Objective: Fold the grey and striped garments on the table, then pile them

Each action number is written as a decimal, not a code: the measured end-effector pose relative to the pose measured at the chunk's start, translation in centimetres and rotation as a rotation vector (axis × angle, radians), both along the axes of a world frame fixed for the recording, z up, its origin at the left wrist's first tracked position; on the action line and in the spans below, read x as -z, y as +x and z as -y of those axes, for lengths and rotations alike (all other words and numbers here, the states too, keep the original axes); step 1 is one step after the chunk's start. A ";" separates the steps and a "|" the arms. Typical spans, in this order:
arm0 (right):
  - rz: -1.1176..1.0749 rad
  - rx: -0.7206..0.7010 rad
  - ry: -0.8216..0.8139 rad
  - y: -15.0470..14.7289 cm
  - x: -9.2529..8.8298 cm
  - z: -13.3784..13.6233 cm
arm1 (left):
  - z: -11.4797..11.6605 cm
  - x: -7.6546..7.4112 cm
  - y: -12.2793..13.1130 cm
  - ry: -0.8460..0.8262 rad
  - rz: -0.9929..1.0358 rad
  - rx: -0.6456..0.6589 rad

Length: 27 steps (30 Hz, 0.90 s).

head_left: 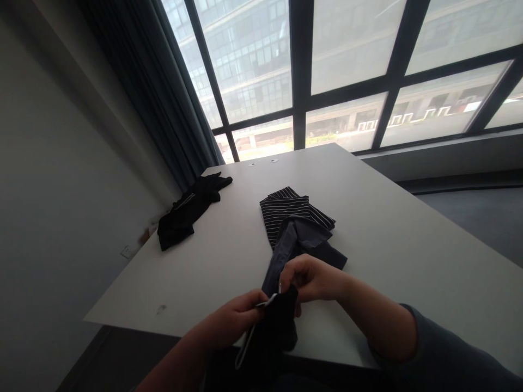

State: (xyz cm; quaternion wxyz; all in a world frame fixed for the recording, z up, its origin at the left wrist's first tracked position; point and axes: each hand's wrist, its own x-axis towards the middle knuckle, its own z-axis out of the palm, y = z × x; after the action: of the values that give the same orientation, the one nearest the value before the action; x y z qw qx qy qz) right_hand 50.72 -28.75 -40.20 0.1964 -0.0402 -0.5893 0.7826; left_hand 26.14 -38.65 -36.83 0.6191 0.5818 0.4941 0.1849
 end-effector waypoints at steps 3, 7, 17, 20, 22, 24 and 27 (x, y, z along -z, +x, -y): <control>0.066 0.073 0.104 0.2 -0.5 -0.3 | 0.0 0.6 -0.3 -0.173 0.218 -0.191; 0.281 0.347 0.551 0.4 -1.4 -0.9 | -0.1 -0.1 -0.9 -0.148 0.358 -0.326; 0.428 -0.524 0.458 -0.5 -1.3 -0.4 | -2.3 -7.6 -6.1 0.095 0.146 0.120; 0.354 -0.641 0.311 -0.8 -1.2 -0.6 | -3.9 -9.8 -6.1 0.063 -0.313 0.509; 0.369 -0.651 0.275 -0.8 -1.2 -1.0 | -4.8 -11.0 -5.6 0.011 -0.615 0.676; 0.396 -0.615 0.282 -0.6 -1.1 -1.4 | -6.4 -12.4 -5.4 -0.014 -0.777 0.728; 0.457 -0.489 0.305 -0.3 -0.9 -2.1 | -11.5 -15.9 -6.5 -0.012 -0.791 0.663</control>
State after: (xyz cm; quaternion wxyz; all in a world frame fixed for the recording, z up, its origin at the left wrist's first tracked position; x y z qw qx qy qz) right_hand 50.47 -26.67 -39.30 -0.1292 -0.0420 -0.7202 0.6803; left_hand 19.61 -27.17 -20.96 0.4133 0.7290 0.4806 -0.2583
